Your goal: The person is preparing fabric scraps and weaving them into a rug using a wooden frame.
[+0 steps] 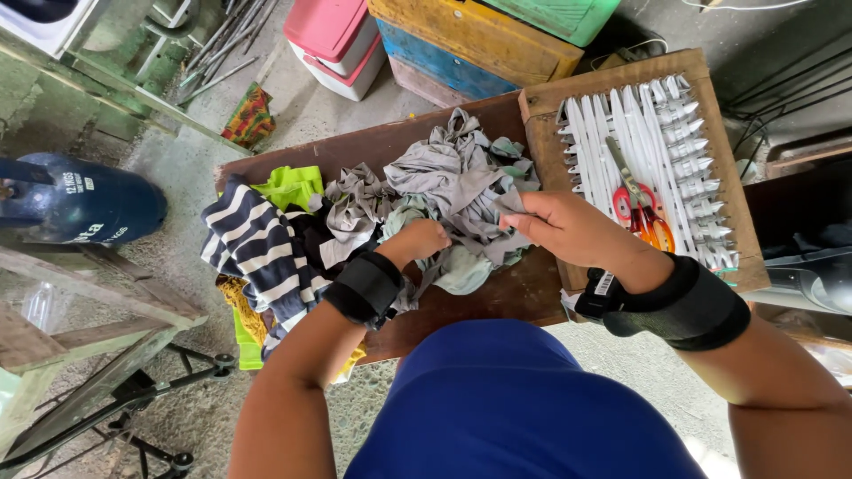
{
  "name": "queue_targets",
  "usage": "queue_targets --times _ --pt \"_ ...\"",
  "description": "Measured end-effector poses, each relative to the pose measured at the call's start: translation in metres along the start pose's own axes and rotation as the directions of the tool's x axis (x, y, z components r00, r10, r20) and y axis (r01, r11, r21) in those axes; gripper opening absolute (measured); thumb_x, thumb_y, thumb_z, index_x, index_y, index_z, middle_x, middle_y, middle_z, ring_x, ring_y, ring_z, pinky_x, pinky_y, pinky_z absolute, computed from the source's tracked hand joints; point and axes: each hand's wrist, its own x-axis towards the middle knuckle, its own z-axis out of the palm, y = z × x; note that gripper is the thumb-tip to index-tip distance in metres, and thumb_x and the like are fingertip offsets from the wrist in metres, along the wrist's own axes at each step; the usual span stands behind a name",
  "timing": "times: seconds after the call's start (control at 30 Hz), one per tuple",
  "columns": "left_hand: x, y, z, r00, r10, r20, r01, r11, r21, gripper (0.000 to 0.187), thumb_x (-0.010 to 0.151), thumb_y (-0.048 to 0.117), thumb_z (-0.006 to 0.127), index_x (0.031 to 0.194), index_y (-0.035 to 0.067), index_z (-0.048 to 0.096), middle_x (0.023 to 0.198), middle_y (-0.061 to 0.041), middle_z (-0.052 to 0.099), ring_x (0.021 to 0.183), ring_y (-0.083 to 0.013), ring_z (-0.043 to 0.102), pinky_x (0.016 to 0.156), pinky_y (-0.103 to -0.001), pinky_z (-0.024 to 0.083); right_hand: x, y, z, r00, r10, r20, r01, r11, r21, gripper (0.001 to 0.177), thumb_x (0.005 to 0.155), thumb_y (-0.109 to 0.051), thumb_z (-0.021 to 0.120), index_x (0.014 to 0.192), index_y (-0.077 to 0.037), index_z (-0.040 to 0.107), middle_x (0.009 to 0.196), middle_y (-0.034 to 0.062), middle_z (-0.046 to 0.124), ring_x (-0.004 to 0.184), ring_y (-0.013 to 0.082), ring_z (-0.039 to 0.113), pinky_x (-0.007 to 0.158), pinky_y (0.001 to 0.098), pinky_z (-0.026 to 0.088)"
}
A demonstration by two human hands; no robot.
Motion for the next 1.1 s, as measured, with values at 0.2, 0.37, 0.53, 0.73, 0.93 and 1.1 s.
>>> queue_targets --times 0.2,0.37,0.53,0.73,0.93,1.1 --pt "-0.082 0.086 -0.073 0.997 0.034 -0.065 -0.059 0.896 -0.440 0.018 0.085 0.018 0.081 0.085 0.002 0.071 0.080 -0.005 0.072 0.075 -0.0133 0.065 0.068 -0.032 0.052 0.023 0.041 0.014 0.981 0.183 0.058 -0.187 0.979 0.083 0.024 0.104 -0.025 0.059 0.109 -0.008 0.073 0.090 0.0082 0.063 0.075 0.0161 0.063 0.067 0.0328 0.050" --pt "-0.120 0.118 -0.094 0.975 0.190 -0.112 -0.218 0.752 -0.622 0.013 0.090 0.004 0.073 0.097 0.005 0.062 0.086 0.000 0.065 0.076 -0.0097 0.067 0.068 -0.025 0.054 0.046 0.038 0.037 0.932 -0.275 0.238 0.301 0.950 -0.081 0.022 0.097 -0.020 0.064 0.095 -0.006 0.081 0.144 0.0101 0.057 0.122 0.0259 0.059 0.095 0.0375 0.047" --pt "-0.145 0.106 -0.091 0.918 0.344 -0.198 -0.364 0.529 -0.767 0.015 0.098 -0.006 0.061 0.112 0.002 0.062 0.107 -0.001 0.065 0.095 -0.0099 0.067 0.085 -0.027 0.057 0.060 0.014 0.061 0.839 -0.225 0.495 0.227 0.972 0.058 0.027 0.090 -0.025 0.069 0.101 -0.001 0.076 0.137 0.0088 0.055 0.118 0.0236 0.059 0.097 0.0367 0.046" --pt "-0.168 0.094 -0.099 0.965 0.159 -0.209 -0.263 0.575 -0.775 0.015 0.105 0.001 0.056 0.119 0.005 0.061 0.102 0.000 0.064 0.094 -0.0096 0.075 0.063 -0.023 0.045 0.062 0.033 0.039 0.757 0.097 0.646 -0.115 0.993 -0.014 0.024 0.093 -0.027 0.061 0.104 -0.011 0.074 0.099 0.0009 0.066 0.085 0.0214 0.064 0.080 0.0349 0.053" --pt "-0.182 0.114 -0.112 0.984 0.132 -0.117 -0.171 0.549 -0.818 0.043 0.109 0.039 0.043 0.140 0.011 0.055 0.107 -0.004 0.068 0.070 -0.0111 0.063 0.057 -0.022 0.043 0.040 0.017 -0.009 0.865 -0.008 0.501 0.047 0.997 -0.065 0.026 0.097 -0.028 0.062 0.097 -0.009 0.078 0.096 0.0018 0.068 0.096 0.0134 0.064 0.086 0.0295 0.048" --pt "-0.197 0.148 -0.129 0.994 0.103 -0.047 -0.099 0.588 -0.803 0.079 0.097 0.071 0.025 0.141 0.011 0.054 0.124 -0.006 0.069 0.098 -0.0134 0.073 0.056 -0.019 0.035 0.030 0.022 -0.028 0.901 -0.001 0.434 0.053 0.993 -0.106 0.027 0.099 -0.029 0.062 0.100 -0.007 0.079 0.087 0.0045 0.060 0.088 0.0143 0.061 0.080 0.0301 0.048"
